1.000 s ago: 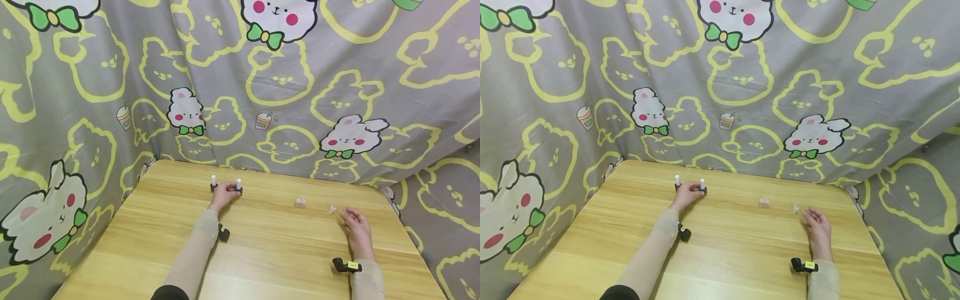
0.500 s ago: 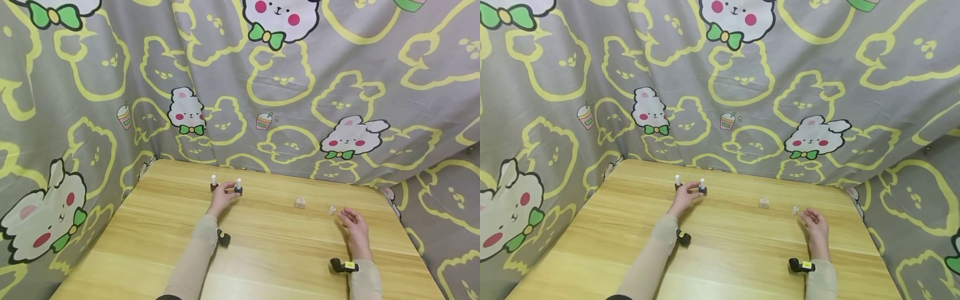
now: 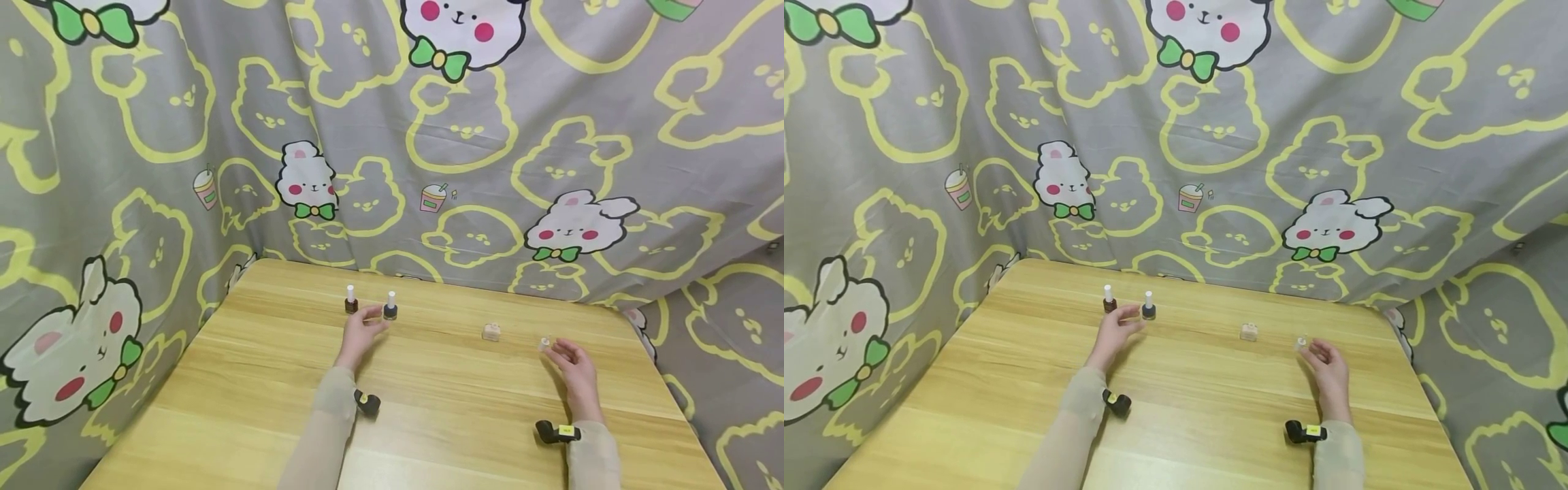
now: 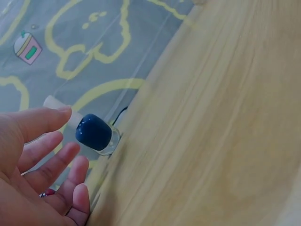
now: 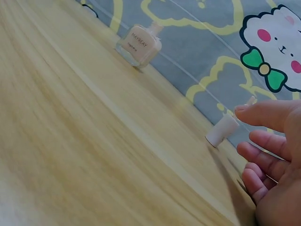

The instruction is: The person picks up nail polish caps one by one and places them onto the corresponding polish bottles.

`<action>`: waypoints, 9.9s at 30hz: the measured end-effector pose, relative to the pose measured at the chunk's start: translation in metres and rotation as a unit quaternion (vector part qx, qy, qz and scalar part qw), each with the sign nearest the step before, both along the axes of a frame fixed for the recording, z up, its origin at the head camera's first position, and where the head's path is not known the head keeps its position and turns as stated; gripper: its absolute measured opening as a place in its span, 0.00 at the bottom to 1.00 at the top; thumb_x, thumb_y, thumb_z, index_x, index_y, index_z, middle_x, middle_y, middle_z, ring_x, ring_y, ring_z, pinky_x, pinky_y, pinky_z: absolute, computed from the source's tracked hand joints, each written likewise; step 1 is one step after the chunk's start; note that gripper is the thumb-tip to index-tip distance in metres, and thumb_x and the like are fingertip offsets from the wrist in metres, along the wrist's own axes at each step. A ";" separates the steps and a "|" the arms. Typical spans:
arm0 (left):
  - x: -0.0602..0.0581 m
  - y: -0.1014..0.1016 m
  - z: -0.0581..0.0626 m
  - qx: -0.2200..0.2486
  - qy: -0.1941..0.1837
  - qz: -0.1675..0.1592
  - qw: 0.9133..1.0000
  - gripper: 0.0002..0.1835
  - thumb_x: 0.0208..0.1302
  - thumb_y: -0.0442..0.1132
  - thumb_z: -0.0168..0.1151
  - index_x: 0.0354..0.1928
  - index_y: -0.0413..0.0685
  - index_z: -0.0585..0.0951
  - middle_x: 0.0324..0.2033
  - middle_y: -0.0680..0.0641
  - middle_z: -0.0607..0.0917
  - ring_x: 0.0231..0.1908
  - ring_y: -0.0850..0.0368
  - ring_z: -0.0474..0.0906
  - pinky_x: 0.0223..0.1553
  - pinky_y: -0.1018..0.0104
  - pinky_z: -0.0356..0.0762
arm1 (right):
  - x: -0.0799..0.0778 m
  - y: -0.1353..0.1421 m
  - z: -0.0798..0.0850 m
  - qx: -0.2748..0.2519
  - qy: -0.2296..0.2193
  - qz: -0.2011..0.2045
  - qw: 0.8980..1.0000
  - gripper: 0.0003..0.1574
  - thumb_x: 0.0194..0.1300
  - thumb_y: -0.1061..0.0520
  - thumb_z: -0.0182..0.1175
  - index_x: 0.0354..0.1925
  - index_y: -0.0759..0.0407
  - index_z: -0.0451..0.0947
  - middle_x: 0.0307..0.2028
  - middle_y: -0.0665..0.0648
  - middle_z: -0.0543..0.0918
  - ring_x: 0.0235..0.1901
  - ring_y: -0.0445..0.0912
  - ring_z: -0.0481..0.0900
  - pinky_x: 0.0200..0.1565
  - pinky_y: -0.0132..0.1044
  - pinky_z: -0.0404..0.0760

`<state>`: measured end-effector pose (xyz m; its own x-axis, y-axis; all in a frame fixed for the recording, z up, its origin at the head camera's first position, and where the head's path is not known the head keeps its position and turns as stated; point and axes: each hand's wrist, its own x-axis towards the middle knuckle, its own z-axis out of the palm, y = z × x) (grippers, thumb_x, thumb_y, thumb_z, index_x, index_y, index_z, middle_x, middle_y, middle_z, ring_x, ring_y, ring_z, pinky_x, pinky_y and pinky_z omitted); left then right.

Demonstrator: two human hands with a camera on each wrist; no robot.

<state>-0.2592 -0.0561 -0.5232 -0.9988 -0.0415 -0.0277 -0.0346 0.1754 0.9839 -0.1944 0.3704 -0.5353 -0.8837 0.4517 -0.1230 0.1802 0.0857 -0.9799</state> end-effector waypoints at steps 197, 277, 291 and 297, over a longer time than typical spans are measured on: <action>0.023 0.127 0.003 -0.050 0.069 -0.143 0.986 0.15 0.53 0.40 0.74 0.42 0.46 0.84 0.39 0.48 0.88 0.33 0.66 0.75 0.37 0.74 0.76 | 0.003 -0.071 0.035 0.081 0.053 0.063 0.993 0.26 0.63 0.56 0.66 0.55 0.67 0.77 0.31 0.31 0.80 0.38 0.29 0.77 0.43 0.20 0.75; 0.039 0.113 0.000 -0.028 0.137 -0.165 0.976 0.13 0.53 0.41 0.74 0.42 0.51 0.86 0.42 0.48 0.85 0.42 0.56 0.78 0.46 0.60 0.77 | 0.016 -0.111 0.054 0.345 0.171 0.200 0.901 0.13 0.54 0.63 0.71 0.40 0.58 0.85 0.39 0.55 0.85 0.43 0.46 0.77 0.47 0.48 0.78; 0.042 0.116 0.001 -0.048 0.133 -0.192 0.971 0.13 0.54 0.43 0.73 0.43 0.53 0.86 0.44 0.52 0.86 0.44 0.60 0.78 0.49 0.63 0.76 | 0.016 -0.116 0.050 0.340 0.173 0.235 0.894 0.12 0.54 0.65 0.70 0.39 0.58 0.84 0.41 0.55 0.84 0.45 0.51 0.79 0.48 0.53 0.79; 0.044 0.117 0.002 -0.055 0.141 -0.195 0.969 0.13 0.53 0.43 0.74 0.42 0.54 0.86 0.43 0.53 0.86 0.43 0.62 0.77 0.48 0.63 0.76 | 0.016 -0.118 0.049 0.334 0.163 0.255 0.892 0.13 0.54 0.67 0.70 0.39 0.59 0.84 0.41 0.55 0.83 0.44 0.50 0.78 0.49 0.54 0.79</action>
